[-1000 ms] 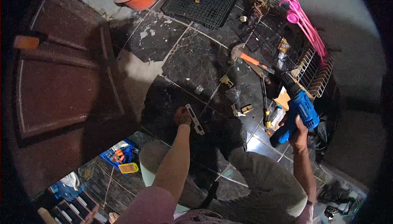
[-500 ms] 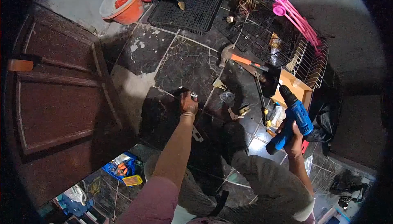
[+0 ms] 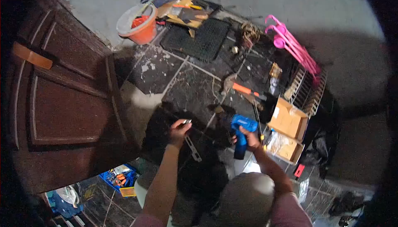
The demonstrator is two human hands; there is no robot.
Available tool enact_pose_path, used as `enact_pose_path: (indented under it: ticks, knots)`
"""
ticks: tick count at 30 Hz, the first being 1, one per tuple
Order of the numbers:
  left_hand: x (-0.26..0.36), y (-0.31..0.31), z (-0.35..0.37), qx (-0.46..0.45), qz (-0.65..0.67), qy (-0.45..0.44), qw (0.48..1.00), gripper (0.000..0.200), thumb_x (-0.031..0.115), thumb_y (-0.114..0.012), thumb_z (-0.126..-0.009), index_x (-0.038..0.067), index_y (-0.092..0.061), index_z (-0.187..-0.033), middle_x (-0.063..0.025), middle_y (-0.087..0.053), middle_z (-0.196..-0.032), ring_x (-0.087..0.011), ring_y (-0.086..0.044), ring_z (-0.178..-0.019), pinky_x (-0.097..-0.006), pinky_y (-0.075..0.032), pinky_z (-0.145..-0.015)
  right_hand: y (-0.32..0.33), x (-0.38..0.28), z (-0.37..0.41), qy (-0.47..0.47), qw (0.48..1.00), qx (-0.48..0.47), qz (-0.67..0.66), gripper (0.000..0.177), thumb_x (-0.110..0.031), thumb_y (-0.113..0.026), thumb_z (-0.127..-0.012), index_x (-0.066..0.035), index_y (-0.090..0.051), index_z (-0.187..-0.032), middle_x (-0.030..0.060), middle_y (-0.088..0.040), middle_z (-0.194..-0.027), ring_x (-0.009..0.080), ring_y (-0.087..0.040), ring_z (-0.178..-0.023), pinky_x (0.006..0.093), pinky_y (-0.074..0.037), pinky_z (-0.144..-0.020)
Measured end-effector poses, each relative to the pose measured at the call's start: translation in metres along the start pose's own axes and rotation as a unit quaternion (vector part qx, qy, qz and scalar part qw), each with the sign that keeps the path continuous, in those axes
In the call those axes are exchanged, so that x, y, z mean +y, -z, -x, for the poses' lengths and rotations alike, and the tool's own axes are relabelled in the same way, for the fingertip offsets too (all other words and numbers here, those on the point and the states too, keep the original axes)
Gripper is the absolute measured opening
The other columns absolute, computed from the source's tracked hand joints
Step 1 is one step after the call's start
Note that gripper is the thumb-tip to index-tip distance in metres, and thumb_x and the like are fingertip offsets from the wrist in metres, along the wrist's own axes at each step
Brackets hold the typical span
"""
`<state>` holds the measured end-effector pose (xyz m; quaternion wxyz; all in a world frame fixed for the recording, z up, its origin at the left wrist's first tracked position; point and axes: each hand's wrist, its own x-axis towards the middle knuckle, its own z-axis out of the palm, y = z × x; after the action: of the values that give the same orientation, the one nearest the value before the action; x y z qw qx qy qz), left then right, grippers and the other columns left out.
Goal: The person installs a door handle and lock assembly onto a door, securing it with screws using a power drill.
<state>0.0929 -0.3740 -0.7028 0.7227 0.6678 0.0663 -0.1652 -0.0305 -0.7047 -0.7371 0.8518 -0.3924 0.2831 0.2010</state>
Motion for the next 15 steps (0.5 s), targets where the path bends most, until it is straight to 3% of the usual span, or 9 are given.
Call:
enact_pose_path:
  ticks: [2, 3, 8, 11, 12, 13, 14, 15]
  knots:
    - [0.047, 0.024, 0.016, 0.039, -0.106, 0.057, 0.992, 0.018, 0.015, -0.075, -0.083, 0.004, -0.069, -0.095, -0.0014, -0.066, -0.088, -0.0114, -0.060, -0.079, -0.0282, -0.049, -0.072, -0.022, 0.007, -0.037, -0.042, 0.999, -0.010, -0.022, 0.043, -0.039, -0.065, -0.092, -0.007, -0.057, -0.119, 0.0147, -0.068, -0.088, 0.0259, -0.068, -0.073, 0.0362, -0.057, -0.068]
    - [0.052, 0.037, 0.022, 0.056, -0.080, 0.064, 0.993, 0.018, 0.015, -0.075, -0.083, 0.004, -0.069, -0.095, -0.0015, -0.066, -0.088, -0.0113, -0.060, -0.078, -0.0280, -0.049, -0.072, -0.029, 0.015, -0.055, -0.094, 0.994, -0.017, -0.061, 0.042, -0.037, -0.066, -0.092, -0.007, -0.057, -0.120, 0.0127, -0.068, -0.089, 0.0253, -0.068, -0.073, 0.0360, -0.056, -0.068]
    - [0.071, 0.076, 0.047, 0.077, -0.053, 0.090, 0.992, 0.019, 0.017, -0.072, -0.086, 0.003, -0.070, -0.099, -0.0030, -0.067, -0.088, -0.0117, -0.060, -0.076, -0.0275, -0.049, -0.068, -0.063, 0.040, -0.104, -0.096, 0.994, -0.042, 0.008, 0.043, -0.037, -0.068, -0.091, -0.008, -0.058, -0.120, 0.0089, -0.068, -0.092, 0.0251, -0.068, -0.081, 0.0407, -0.056, -0.073]
    - [0.102, 0.060, 0.047, 0.073, -0.137, 0.107, 0.982, 0.022, 0.016, -0.070, -0.087, 0.002, -0.071, -0.104, -0.0048, -0.069, -0.089, -0.0137, -0.062, -0.076, -0.0285, -0.050, -0.069, -0.084, 0.054, -0.112, 0.044, 0.986, 0.102, 0.127, 0.044, -0.040, -0.067, -0.091, -0.007, -0.058, -0.119, 0.0096, -0.069, -0.096, 0.0281, -0.068, -0.090, 0.0421, -0.055, -0.079]
    - [0.106, 0.056, 0.047, 0.076, -0.140, 0.087, 0.983, 0.024, 0.017, -0.070, -0.087, 0.002, -0.071, -0.105, -0.0054, -0.069, -0.089, -0.0137, -0.062, -0.076, -0.0286, -0.050, -0.069, -0.055, 0.080, -0.129, 0.075, 0.973, 0.098, 0.194, 0.058, -0.044, -0.072, -0.086, -0.004, -0.057, -0.124, 0.0129, -0.065, -0.109, 0.0248, -0.067, -0.087, 0.0379, -0.055, -0.075]
    - [0.110, 0.051, 0.046, 0.078, -0.143, 0.066, 0.984, 0.025, 0.018, -0.070, -0.088, 0.002, -0.071, -0.107, -0.0059, -0.069, -0.089, -0.0137, -0.063, -0.076, -0.0286, -0.050, -0.070, -0.060, 0.071, -0.118, 0.064, 0.916, 0.115, 0.378, 0.057, -0.043, -0.073, -0.086, -0.004, -0.058, -0.124, 0.0125, -0.065, -0.109, 0.0239, -0.066, -0.088, 0.0371, -0.055, -0.076]
    - [0.116, 0.045, 0.044, 0.079, -0.146, 0.041, 0.985, 0.026, 0.018, -0.069, -0.088, 0.002, -0.071, -0.108, -0.0064, -0.069, -0.089, -0.0137, -0.063, -0.076, -0.0287, -0.050, -0.070, -0.074, 0.051, -0.099, 0.060, 0.824, 0.128, 0.548, 0.056, -0.041, -0.074, -0.085, -0.004, -0.059, -0.124, 0.0121, -0.065, -0.109, 0.0231, -0.066, -0.089, 0.0362, -0.055, -0.076]
    - [0.125, 0.040, 0.043, 0.072, -0.158, 0.010, 0.985, 0.025, 0.019, -0.068, -0.090, 0.000, -0.071, -0.106, -0.0057, -0.070, -0.089, -0.0131, -0.063, -0.076, -0.0283, -0.050, -0.071, -0.086, 0.030, -0.083, 0.060, 0.701, 0.141, 0.697, 0.055, -0.039, -0.074, -0.085, -0.003, -0.059, -0.123, 0.0116, -0.065, -0.110, 0.0222, -0.066, -0.090, 0.0353, -0.054, -0.076]
